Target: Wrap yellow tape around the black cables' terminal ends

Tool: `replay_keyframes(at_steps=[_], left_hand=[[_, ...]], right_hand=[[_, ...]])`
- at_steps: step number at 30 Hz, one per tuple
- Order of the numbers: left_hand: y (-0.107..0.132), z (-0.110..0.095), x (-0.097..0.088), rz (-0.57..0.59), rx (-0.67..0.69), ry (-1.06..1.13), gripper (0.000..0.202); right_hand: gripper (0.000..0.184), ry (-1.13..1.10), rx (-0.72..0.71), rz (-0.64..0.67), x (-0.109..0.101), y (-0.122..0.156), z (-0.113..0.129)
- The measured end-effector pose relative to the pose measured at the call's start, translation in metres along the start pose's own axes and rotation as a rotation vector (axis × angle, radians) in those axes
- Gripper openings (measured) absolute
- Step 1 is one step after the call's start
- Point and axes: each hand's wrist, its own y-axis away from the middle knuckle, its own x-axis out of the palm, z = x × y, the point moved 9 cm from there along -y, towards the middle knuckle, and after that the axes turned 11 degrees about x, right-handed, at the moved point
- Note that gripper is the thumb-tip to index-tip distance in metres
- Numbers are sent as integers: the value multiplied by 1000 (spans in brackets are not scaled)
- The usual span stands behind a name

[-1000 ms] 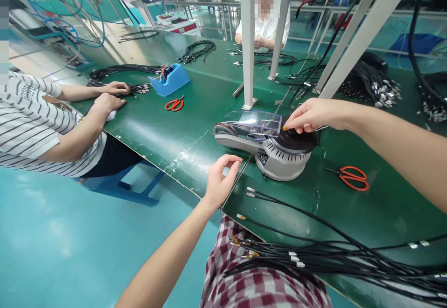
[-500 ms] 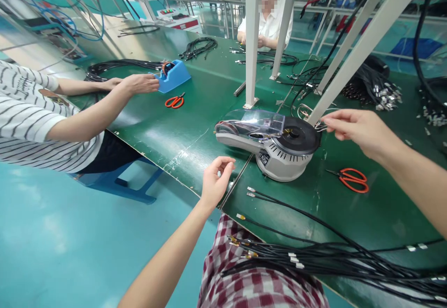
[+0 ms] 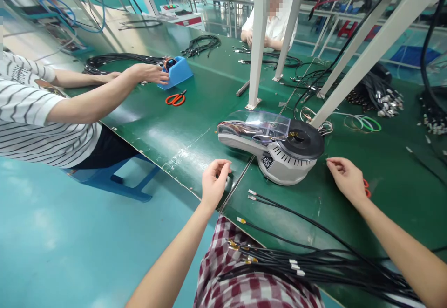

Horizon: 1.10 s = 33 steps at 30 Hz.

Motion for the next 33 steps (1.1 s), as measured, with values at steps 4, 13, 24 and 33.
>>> replay_keyframes(at_steps=[4, 13, 24, 33], left_hand=[[0, 8, -6, -50, -44, 50, 21], [3, 6, -8, -60, -66, 75, 23], [2, 5, -7, -54, -66, 107, 20], [2, 4, -6, -43, -64, 87, 21]], right_hand=[[39, 4, -27, -19, 4, 4, -9], [39, 20, -45, -23, 4, 1, -10], [37, 14, -45, -13, 5, 0, -14], [37, 18, -46, -15, 5, 1, -12]])
